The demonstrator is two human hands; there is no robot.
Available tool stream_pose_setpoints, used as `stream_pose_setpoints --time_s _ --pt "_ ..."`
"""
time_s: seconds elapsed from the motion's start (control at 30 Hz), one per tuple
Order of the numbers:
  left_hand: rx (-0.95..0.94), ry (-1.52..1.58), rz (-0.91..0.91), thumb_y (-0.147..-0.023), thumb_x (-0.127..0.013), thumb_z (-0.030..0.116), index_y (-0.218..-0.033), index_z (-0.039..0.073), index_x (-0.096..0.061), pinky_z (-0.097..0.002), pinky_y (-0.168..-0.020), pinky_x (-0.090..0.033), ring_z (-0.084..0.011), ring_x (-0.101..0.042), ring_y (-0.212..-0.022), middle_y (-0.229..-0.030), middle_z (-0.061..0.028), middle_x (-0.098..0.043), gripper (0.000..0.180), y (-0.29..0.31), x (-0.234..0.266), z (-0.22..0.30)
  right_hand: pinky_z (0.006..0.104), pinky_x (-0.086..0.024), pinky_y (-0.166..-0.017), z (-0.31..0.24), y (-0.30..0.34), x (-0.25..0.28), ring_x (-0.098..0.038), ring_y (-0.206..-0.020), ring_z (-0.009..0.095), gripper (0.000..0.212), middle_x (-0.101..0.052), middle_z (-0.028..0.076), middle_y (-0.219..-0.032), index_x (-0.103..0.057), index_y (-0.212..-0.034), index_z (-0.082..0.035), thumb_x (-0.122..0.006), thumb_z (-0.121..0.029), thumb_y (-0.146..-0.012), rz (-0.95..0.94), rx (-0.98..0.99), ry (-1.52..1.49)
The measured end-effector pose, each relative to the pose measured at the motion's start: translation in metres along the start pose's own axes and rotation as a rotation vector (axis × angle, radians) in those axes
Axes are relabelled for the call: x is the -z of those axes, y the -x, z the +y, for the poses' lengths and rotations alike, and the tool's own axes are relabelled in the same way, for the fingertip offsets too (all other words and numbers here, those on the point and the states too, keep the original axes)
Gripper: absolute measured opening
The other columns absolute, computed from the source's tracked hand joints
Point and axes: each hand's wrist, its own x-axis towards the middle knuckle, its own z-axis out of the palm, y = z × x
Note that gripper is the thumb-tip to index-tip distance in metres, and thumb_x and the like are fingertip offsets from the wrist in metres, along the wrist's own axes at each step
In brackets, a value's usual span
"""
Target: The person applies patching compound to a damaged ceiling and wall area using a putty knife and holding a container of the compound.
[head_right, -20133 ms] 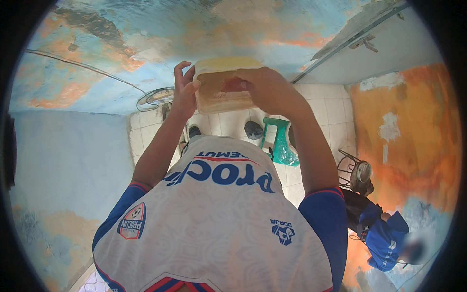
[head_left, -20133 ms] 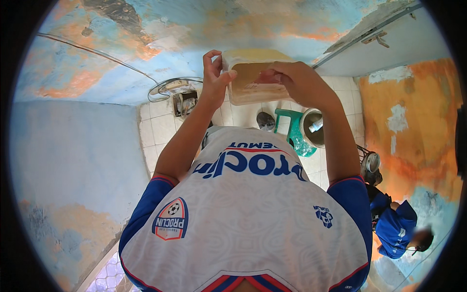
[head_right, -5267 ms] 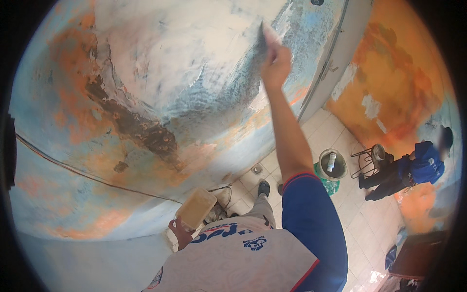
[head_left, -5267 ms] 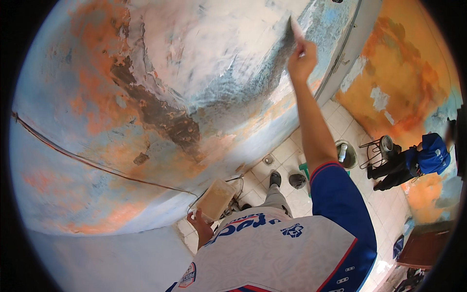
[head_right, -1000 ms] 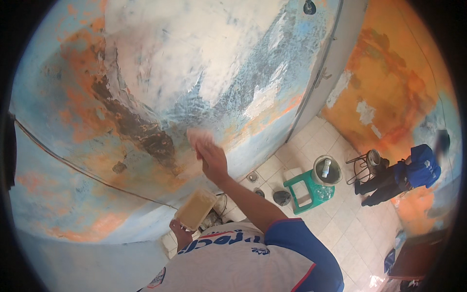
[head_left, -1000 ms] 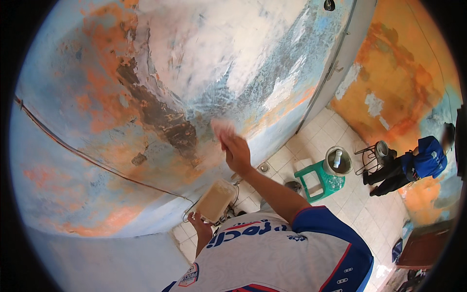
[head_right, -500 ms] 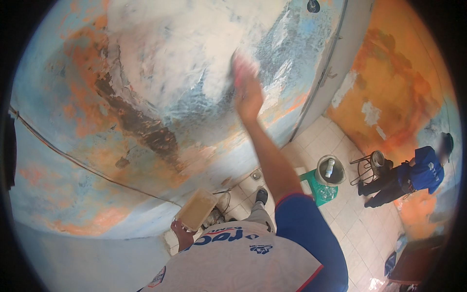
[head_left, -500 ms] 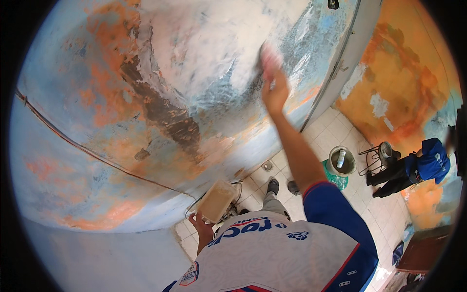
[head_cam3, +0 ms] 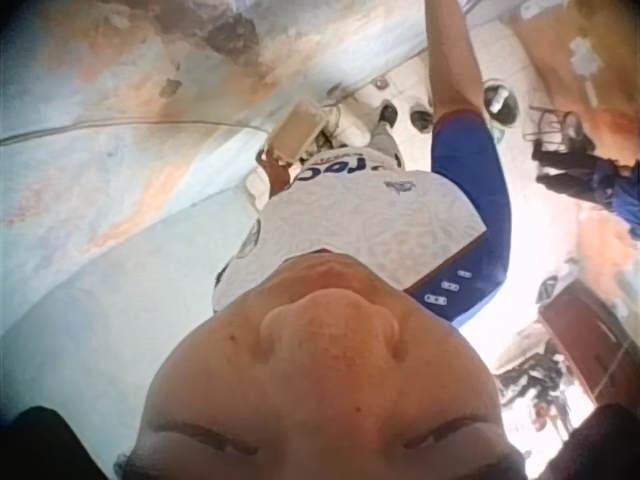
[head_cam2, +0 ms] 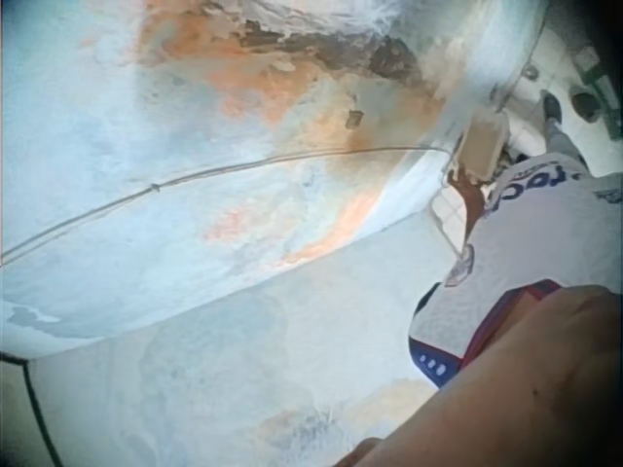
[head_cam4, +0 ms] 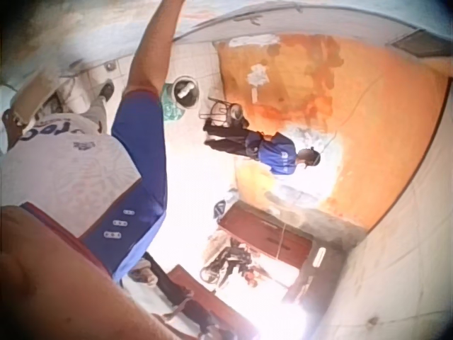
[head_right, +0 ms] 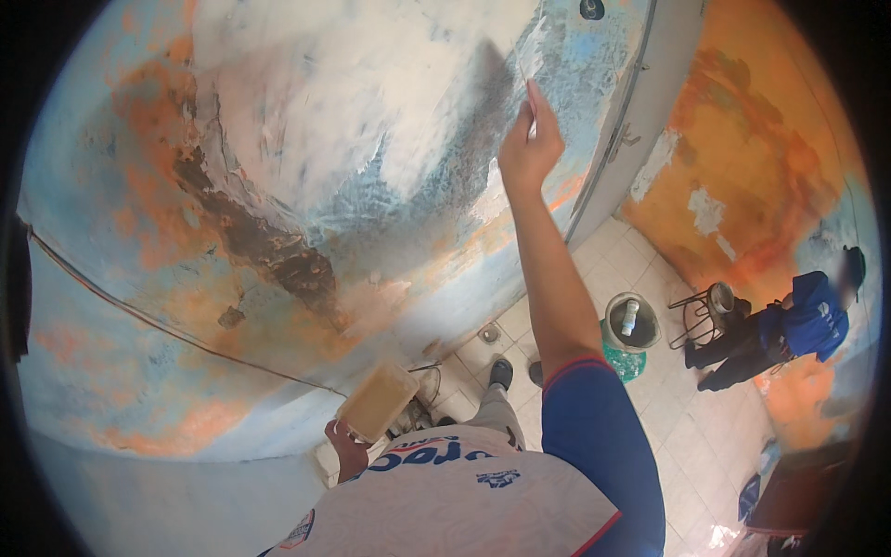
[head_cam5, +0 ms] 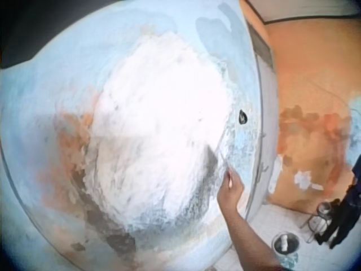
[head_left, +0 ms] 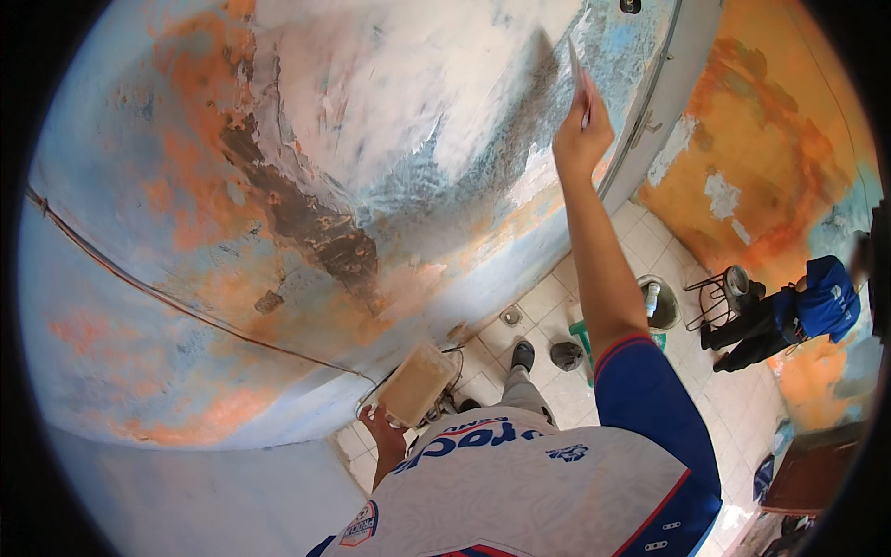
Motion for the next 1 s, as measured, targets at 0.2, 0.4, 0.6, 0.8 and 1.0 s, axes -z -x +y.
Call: stream_pose_setpoints --time_s 0.2,0.4,0.6,0.8,1.0 --pt "-0.38 -0.408 -0.124 -0.094 -0.066 0.034 -0.135 0.023 -0.028 -0.0629 -0.078 -0.055 -0.0374 -0.044 -0.127 -0.137 -0.015 -0.04 0.057 -0.027 0.04 -0.041 0.0413 -0.052 -0.095 -0.032 0.137 -0.025 -0.066 -0.111 0.038 0.027 -0.067 0.021 -0.125 -0.067 -0.122 -0.004 -0.062 -0.01 -0.096 -0.286 0.13 0.0" --pt "0.021 0.012 0.102 -0.094 -0.066 0.036 -0.135 0.022 -0.028 -0.0641 -0.079 -0.055 -0.0373 -0.046 -0.125 -0.138 -0.0162 -0.04 0.058 0.0 -0.003 -0.002 0.037 -0.052 -0.1 -0.094 0.284 0.067 -0.067 -0.115 0.033 0.039 -0.071 0.013 -0.124 -0.068 -0.127 -0.009 -0.059 0.006 -0.092 -0.758 -0.103 -0.221" --pt "-0.036 0.015 -0.015 -0.093 -0.065 0.036 -0.134 0.023 -0.027 -0.0622 -0.079 -0.056 -0.0386 -0.048 -0.124 -0.138 -0.0186 -0.041 0.057 0.002 0.014 -0.013 0.0353 -0.056 -0.089 -0.066 0.085 0.012 -0.072 -0.107 0.029 0.026 -0.072 0.023 -0.116 -0.069 -0.12 0.006 -0.054 -0.007 -0.103 -0.208 -0.036 -0.051" --pt "-0.109 -0.083 -0.014 -0.093 -0.065 0.035 -0.134 0.023 -0.027 -0.0637 -0.078 -0.056 -0.0402 -0.048 -0.123 -0.137 -0.018 -0.041 0.057 -0.003 0.017 -0.016 0.0373 -0.055 -0.081 -0.052 0.05 -0.025 -0.07 -0.092 0.035 0.021 -0.072 0.02 -0.105 -0.069 -0.113 0.0 -0.057 -0.002 -0.096 -0.231 0.187 0.062" --pt "-0.33 -0.344 -0.115 -0.094 -0.064 0.032 -0.135 0.021 -0.026 -0.0612 -0.076 -0.058 -0.0389 -0.049 -0.124 -0.135 -0.0165 -0.041 0.057 -0.018 0.035 -0.04 0.0356 -0.053 -0.075 -0.1 0.267 0.058 -0.07 -0.084 0.027 0.038 -0.074 0.01 -0.103 -0.072 -0.112 -0.01 -0.059 0.012 -0.084 -0.774 0.026 -0.163"
